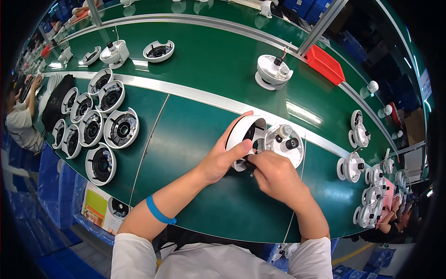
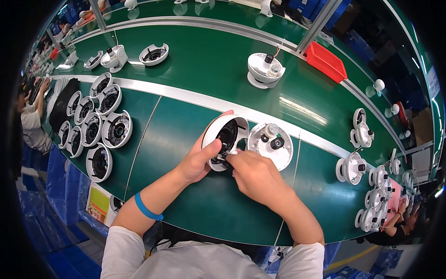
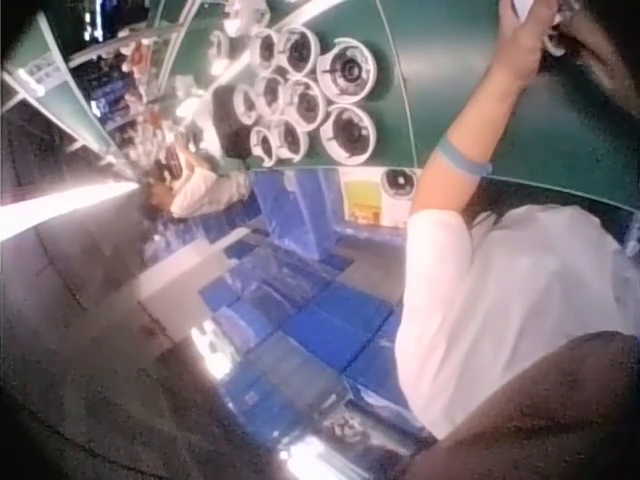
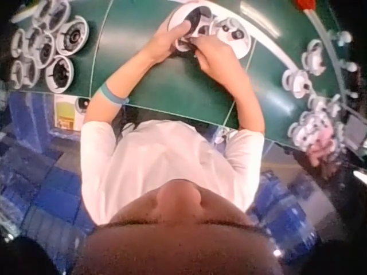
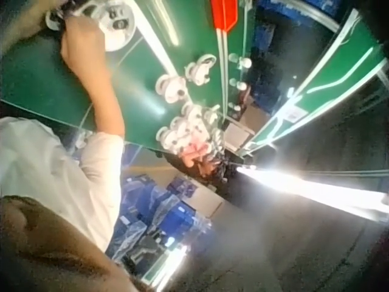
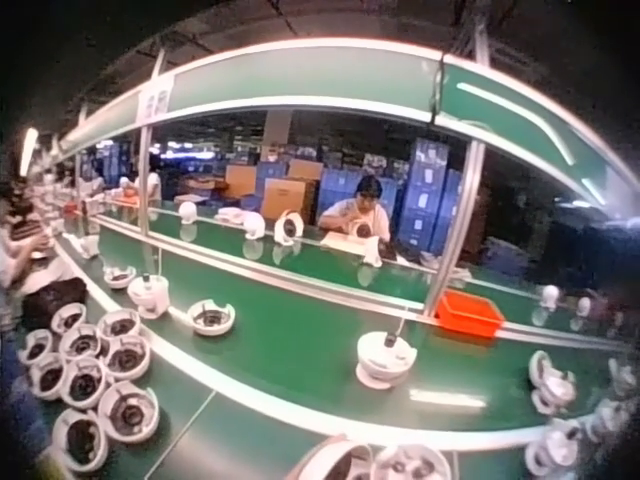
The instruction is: Assembling internal components and lenses into dome security camera housings on a production line.
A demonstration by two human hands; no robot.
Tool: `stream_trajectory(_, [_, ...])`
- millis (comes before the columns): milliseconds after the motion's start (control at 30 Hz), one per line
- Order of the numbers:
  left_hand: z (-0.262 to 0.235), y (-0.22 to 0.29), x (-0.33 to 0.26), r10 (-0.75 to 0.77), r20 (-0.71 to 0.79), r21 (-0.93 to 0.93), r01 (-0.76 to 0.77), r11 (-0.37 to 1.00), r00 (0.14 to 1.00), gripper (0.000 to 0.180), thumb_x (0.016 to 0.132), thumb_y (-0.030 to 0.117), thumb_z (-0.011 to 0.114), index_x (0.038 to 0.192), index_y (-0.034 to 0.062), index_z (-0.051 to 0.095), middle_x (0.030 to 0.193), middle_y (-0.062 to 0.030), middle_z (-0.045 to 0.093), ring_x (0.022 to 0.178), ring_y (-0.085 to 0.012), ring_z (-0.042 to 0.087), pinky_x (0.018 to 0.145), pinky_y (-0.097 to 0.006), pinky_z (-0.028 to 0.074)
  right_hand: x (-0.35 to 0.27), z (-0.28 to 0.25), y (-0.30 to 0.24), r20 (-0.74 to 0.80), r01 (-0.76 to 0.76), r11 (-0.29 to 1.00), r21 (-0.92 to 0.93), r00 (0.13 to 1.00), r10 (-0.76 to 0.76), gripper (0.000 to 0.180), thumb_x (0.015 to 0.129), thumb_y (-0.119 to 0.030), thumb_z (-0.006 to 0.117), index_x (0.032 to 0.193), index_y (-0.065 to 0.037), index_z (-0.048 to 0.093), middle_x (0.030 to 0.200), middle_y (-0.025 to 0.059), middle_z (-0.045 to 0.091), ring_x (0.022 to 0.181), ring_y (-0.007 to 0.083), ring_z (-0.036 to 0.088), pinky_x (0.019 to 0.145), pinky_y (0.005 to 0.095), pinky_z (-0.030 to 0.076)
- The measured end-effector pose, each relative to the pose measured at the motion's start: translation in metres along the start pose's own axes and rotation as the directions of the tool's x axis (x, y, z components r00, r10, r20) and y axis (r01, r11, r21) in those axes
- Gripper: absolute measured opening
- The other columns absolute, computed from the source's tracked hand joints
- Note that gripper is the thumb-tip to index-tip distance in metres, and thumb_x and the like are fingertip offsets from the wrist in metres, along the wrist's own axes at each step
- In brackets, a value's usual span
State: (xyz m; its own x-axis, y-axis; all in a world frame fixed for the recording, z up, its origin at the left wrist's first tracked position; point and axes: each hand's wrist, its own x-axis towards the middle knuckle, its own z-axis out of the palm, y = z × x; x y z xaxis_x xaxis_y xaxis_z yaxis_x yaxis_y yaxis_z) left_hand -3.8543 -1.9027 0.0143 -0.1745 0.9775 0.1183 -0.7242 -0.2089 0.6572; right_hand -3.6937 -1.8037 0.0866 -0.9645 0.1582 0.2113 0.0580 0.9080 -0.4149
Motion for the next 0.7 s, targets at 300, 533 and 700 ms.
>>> stream_trajectory(300, [-0.009,-0.001,0.003,0.072,0.012,0.195,-0.073,0.978,0.997,0.099,0.094,0.045,0.074,0.166,0.0081,0.018,0.151,-0.0123,0.045,0.135,-0.0223,0.049,0.112,-0.04,0.044,0.009,0.019,-0.001,-0.132,0.09,0.936,-0.341,0.981,-0.142,0.031,0.068,-0.013,0.078,0.097,-0.003,0.072,0.082,0.0062,0.064,0.072,0.0218,0.067,0.058,0.0348,0.051])
stream_trajectory(533, [-0.001,-0.005,0.003,0.072,-0.012,0.242,-0.067,0.968,0.997,0.101,0.094,0.044,0.075,0.167,0.0064,0.016,0.154,-0.0127,0.043,0.136,-0.0222,0.047,0.114,-0.039,0.041,0.006,0.024,0.01,-0.104,0.185,0.883,-0.431,0.962,-0.252,0.014,0.072,-0.011,0.075,0.083,-0.005,0.068,0.074,0.004,0.055,0.065,0.0191,0.06,0.053,0.0328,0.046])
stream_trajectory(700, [0.0,-0.008,0.005,0.143,0.039,0.328,-0.148,0.933,0.989,0.101,0.094,0.045,0.075,0.167,0.0067,0.016,0.154,-0.0119,0.044,0.136,-0.022,0.046,0.113,-0.039,0.041,0.002,0.027,0.019,-0.106,0.205,0.885,-0.418,0.956,-0.272,0.009,0.076,-0.009,0.073,0.08,-0.005,0.066,0.073,0.0032,0.053,0.061,0.0172,0.057,0.052,0.0322,0.043])
